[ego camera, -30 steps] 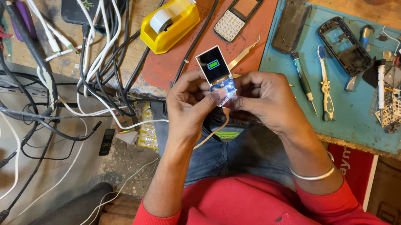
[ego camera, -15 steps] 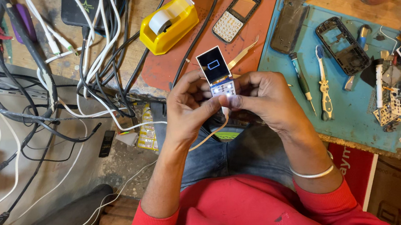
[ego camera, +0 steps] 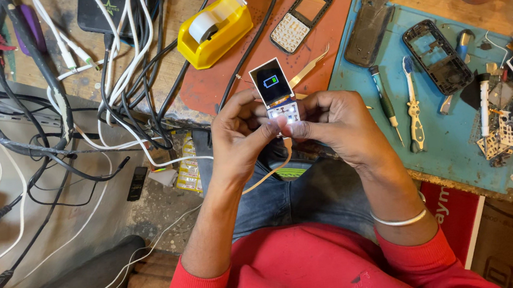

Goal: The person tests a small feature phone connected to a charging cable, pressing its keypad while the screen shows charging and menu displays. They then disassemble the phone, removing the back cover, battery, and internal board, and use a wooden stick and tweezers to work on the housing and components.

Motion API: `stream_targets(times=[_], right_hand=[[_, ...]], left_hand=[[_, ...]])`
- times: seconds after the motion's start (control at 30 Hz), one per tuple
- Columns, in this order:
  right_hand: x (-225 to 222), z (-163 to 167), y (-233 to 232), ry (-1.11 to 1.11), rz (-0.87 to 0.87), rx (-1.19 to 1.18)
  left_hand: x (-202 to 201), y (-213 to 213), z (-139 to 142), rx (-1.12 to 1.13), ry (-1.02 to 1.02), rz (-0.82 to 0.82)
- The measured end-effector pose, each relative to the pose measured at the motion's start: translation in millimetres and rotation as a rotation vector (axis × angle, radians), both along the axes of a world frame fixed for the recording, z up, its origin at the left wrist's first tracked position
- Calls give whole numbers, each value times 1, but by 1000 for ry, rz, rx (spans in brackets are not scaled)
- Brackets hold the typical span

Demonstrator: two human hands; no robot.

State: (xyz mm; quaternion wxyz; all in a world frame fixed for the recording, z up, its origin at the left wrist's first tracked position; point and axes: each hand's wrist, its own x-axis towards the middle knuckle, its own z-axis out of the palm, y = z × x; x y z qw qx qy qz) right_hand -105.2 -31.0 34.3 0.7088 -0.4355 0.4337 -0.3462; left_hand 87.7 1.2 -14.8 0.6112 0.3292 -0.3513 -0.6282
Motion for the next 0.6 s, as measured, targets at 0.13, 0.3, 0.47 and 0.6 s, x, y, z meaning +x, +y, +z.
stream_targets(times=[0.13, 0.3, 0.47, 0.6], right_hand=[[0, -1, 0, -22, 1, -2], [-7, 3, -1, -48, 22, -38], [-14, 3, -4, 8, 5, -73], [-14, -2, -6, -8, 0, -96]], left_hand=[[-6, -2, 4, 25, 8, 28], [-12, -3, 11, 38, 15, 67], [-14, -6, 9, 30, 12, 65], [-15, -7, 6, 18, -12, 69]])
